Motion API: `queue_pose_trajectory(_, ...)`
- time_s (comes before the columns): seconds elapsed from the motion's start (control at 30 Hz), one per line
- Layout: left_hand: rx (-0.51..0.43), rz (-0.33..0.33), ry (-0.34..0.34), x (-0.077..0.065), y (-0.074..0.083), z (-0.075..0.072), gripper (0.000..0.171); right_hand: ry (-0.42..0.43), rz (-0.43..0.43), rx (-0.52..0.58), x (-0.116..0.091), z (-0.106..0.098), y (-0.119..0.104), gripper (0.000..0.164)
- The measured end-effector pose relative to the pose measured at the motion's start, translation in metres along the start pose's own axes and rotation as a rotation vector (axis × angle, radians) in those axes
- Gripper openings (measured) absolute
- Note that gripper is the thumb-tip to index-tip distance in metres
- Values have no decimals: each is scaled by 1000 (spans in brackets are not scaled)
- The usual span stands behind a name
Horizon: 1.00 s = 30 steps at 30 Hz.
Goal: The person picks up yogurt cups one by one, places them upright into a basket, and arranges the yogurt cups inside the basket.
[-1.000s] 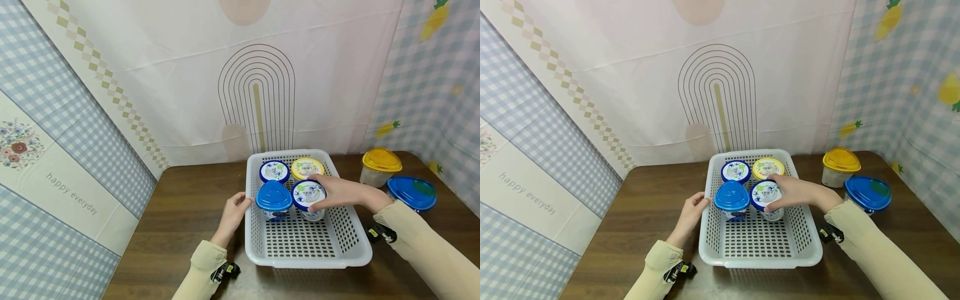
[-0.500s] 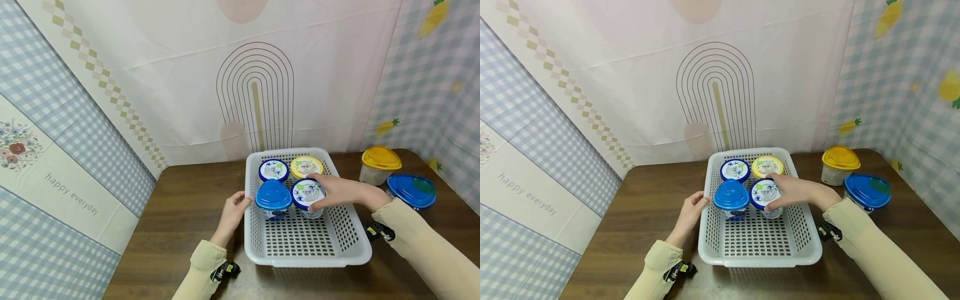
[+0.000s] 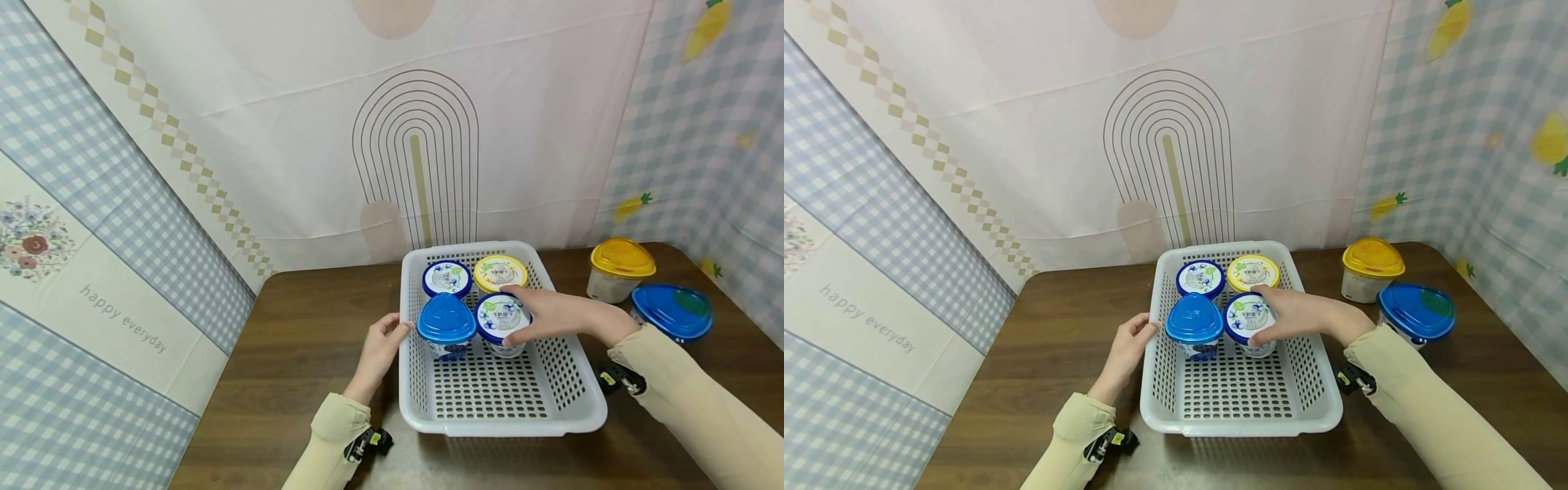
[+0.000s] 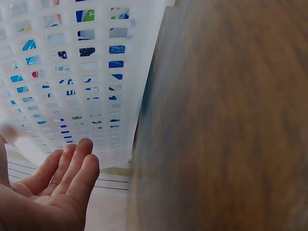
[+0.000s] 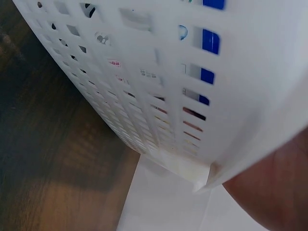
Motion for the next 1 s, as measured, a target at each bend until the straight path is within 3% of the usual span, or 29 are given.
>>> queue_pose_trajectory(0.57, -15, 5, 2, 0, -4, 0, 33, -50, 35, 18, 0, 0, 1, 113)
queue_pose_trajectory(0.83, -8, 14, -13, -13, 36, 1, 31, -58, 66, 27, 1, 1, 2, 114)
queue_pose_trajectory(1.0, 5, 4, -18, -14, 37, 0, 30, -71, 85, 37, 0, 0, -2, 114)
Point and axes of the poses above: each hand's wrist, its own x-axis towards the middle knuckle, its own z-axis out of the palm, y = z × x, the point moved 6 cm from there along x, towards the middle knuckle, and after that the axes turned 7 degrees about z, right-handed, at the moved point
